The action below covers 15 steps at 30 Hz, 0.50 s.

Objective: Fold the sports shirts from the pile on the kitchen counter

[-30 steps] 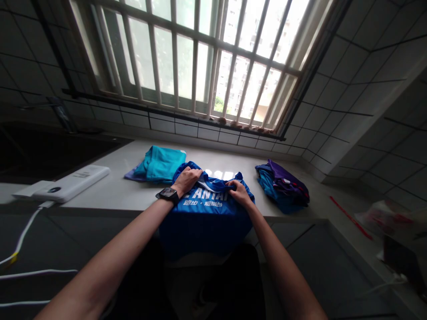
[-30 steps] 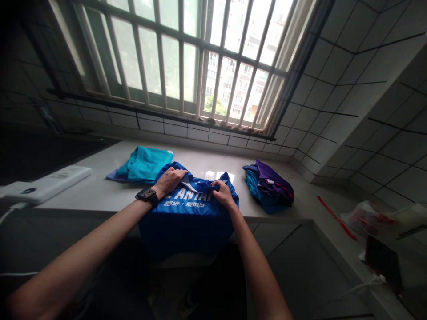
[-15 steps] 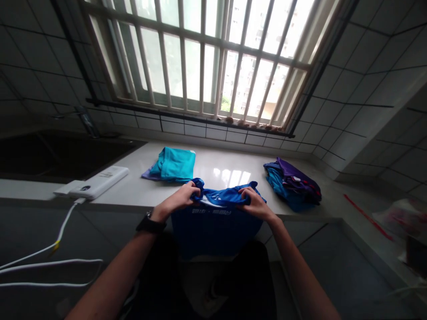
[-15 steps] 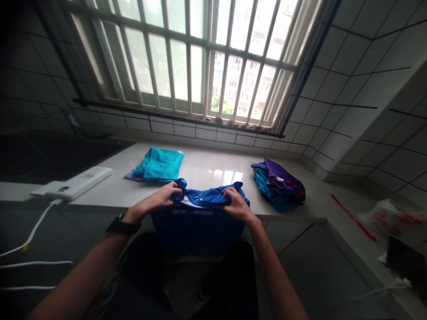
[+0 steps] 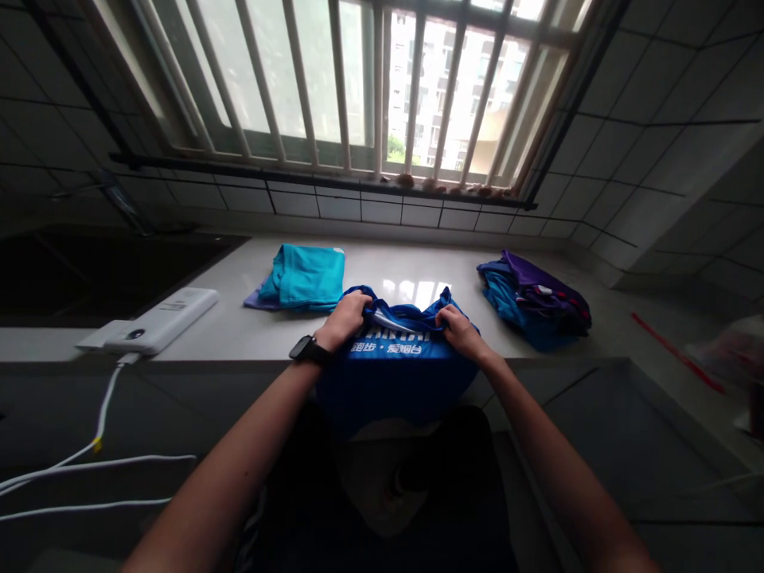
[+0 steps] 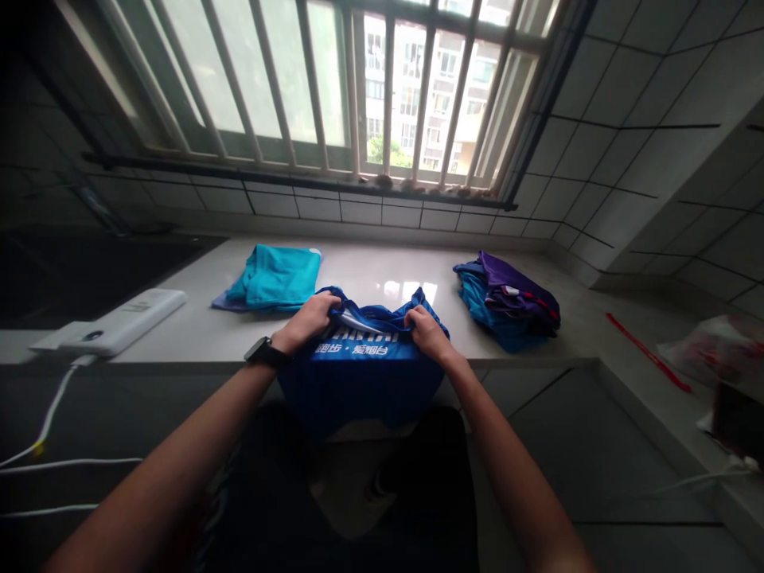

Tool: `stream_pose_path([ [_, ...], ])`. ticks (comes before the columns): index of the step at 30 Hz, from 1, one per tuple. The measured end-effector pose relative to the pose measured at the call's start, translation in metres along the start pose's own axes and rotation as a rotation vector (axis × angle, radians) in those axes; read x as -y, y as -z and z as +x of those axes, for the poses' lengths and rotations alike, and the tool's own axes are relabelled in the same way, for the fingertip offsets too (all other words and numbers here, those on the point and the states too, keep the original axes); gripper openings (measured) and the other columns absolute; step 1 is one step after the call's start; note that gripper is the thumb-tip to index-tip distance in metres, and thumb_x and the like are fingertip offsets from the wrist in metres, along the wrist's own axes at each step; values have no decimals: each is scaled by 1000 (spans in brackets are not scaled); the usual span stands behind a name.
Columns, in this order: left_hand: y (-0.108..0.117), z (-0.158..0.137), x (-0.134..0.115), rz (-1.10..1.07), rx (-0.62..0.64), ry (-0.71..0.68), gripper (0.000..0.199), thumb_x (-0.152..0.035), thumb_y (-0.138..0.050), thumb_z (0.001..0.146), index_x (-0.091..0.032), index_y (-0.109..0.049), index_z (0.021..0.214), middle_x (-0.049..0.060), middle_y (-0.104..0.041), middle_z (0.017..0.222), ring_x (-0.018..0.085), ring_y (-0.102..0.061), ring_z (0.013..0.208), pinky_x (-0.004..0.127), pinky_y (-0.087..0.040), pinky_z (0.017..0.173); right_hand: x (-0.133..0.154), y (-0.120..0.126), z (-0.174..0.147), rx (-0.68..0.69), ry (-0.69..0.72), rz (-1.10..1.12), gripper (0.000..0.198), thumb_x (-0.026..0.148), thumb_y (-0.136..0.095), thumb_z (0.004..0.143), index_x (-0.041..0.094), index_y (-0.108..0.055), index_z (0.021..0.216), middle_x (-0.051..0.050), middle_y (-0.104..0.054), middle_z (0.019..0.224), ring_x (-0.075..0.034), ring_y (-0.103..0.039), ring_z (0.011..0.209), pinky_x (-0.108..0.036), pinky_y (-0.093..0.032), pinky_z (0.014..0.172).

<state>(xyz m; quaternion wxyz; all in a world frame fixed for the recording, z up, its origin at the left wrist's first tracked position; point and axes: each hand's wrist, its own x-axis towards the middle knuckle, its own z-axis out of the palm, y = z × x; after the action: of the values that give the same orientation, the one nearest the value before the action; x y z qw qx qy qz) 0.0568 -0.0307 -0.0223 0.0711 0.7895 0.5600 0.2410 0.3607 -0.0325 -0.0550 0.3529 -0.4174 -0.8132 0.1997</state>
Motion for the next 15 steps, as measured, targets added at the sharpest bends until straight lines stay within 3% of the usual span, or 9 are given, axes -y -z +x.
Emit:
stream_pose_path([
  [6, -11, 53, 11, 121, 47, 75, 43, -2, -48, 74, -12, -78, 101, 12, -70, 101, 23, -64, 97, 32, -52, 94, -27, -8, 41, -110, -64, -83, 25, 3, -39, 73, 24, -53, 76, -5, -56, 92, -21, -54, 88, -33, -47, 88],
  [15, -22, 114, 31, 118, 7, 149, 41, -2, -48, 76, -12, -79, 101, 12, -71, 101, 22, -65, 96, 31, -53, 94, -63, -12, 88, -165, -93, -158, 31, 0, -42, 72, 24, -59, 80, -7, -59, 93, -24, -54, 91, -36, -48, 91],
])
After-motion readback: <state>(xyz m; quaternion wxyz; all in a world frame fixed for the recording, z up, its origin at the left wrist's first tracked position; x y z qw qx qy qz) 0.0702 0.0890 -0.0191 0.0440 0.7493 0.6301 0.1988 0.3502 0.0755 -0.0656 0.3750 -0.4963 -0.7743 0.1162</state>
